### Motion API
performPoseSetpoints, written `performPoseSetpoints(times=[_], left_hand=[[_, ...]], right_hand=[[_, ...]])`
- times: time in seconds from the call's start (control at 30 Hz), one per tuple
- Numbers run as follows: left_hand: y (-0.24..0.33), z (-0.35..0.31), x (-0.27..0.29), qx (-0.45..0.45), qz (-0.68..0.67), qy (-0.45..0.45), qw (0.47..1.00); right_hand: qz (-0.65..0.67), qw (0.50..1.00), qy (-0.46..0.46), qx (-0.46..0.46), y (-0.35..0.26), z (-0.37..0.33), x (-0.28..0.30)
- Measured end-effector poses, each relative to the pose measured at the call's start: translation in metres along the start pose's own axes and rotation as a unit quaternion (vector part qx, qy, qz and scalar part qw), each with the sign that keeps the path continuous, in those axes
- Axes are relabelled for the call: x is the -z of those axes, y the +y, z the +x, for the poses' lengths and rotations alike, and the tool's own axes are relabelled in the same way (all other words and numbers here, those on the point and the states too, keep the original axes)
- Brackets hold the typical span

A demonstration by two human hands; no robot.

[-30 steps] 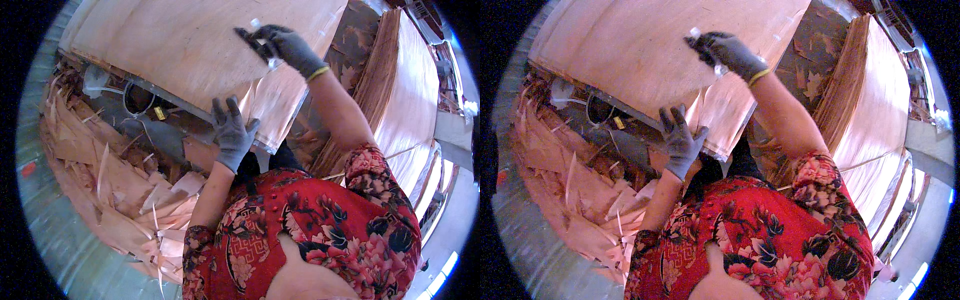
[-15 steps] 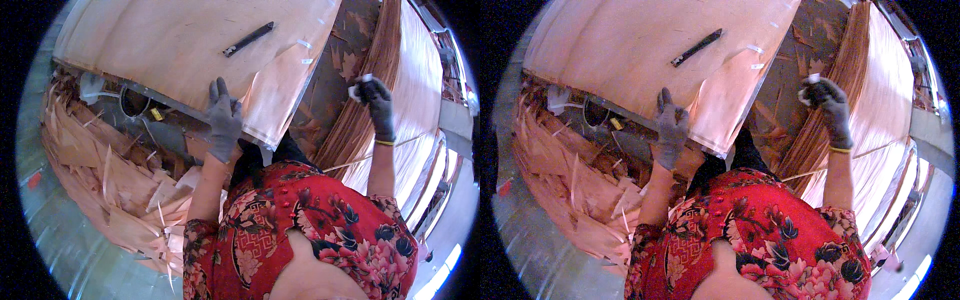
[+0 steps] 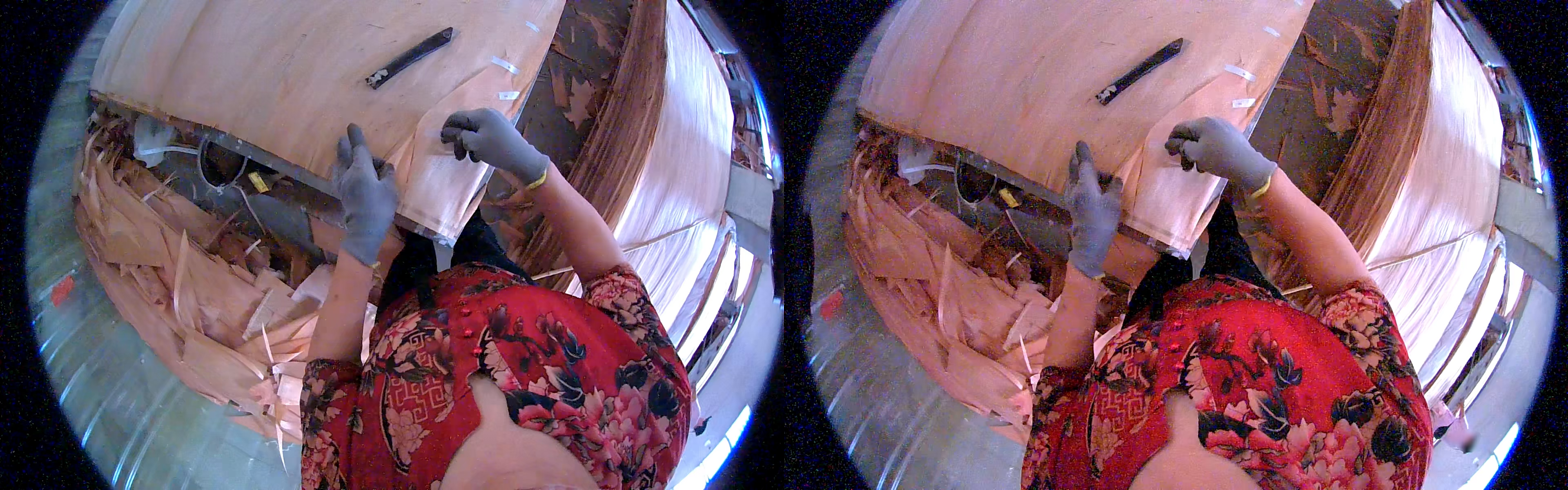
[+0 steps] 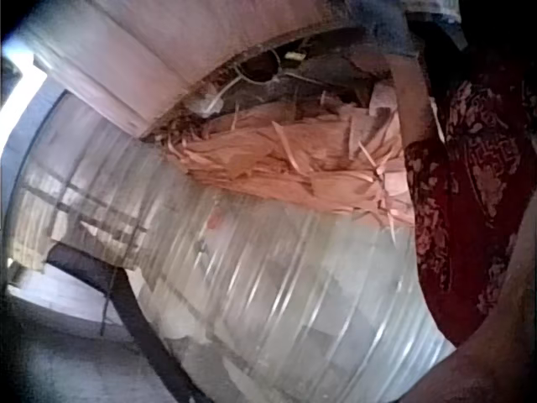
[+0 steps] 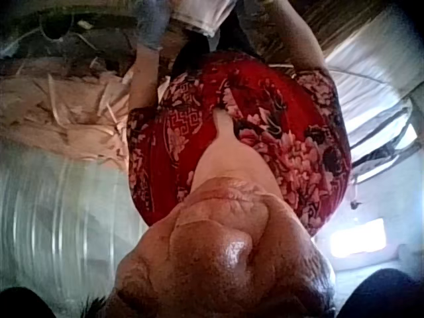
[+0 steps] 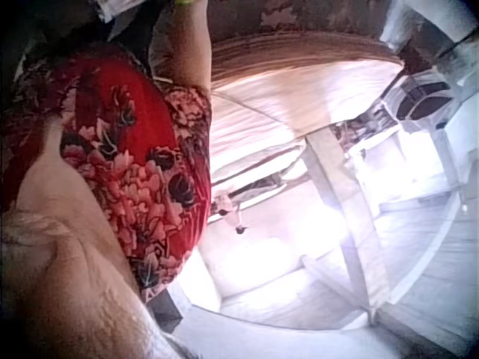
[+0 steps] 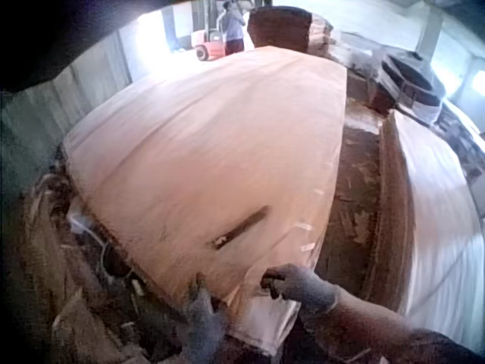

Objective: The person peels thin strips of wood veneer from the edges of large plywood sheets using a utility knife. They lift and flip the sheets to access different sides, then stack the processed sheets.

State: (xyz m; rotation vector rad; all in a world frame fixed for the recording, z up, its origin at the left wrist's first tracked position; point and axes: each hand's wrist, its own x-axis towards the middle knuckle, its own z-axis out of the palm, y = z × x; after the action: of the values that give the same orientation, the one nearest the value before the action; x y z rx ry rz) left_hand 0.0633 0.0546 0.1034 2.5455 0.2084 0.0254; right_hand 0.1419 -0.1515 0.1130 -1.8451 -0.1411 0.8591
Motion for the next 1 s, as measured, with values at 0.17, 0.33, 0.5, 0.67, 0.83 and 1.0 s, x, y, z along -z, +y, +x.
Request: performPoseSetpoints(times=[0.17,0.33,0.5,0.67,0.83,1.0], left_hand=[[0.006,0.001,0.003,0.020,0.006,-0.010,1.000],[0.008,0.002,-0.002,0.029,0.005,0.002,1.000],[0.012,0.000,-0.001,0.086,-0.043,-0.004,0.995],[0.015,-0.001,0.000,0.058,-0.027,0.028,0.998],[0.014,-0.001,-0.003,0.083,-0.051,0.028,0.995],[0.015,0.000,-0.004,0.120,-0.037,0.015,0.992]], right_hand=[[-0.086,0.996,-0.028,0.020,-0.009,0.015,-0.002],[-0.207,0.967,0.004,0.152,0.011,0.034,-0.006],[-0.140,0.986,0.008,0.090,-0.001,0.029,-0.006],[0.061,0.998,-0.012,-0.022,0.004,0.029,-0.002],[-0.083,0.995,0.001,0.058,0.000,0.026,-0.006],[-0.269,0.951,0.018,0.150,-0.005,0.030,-0.008]])
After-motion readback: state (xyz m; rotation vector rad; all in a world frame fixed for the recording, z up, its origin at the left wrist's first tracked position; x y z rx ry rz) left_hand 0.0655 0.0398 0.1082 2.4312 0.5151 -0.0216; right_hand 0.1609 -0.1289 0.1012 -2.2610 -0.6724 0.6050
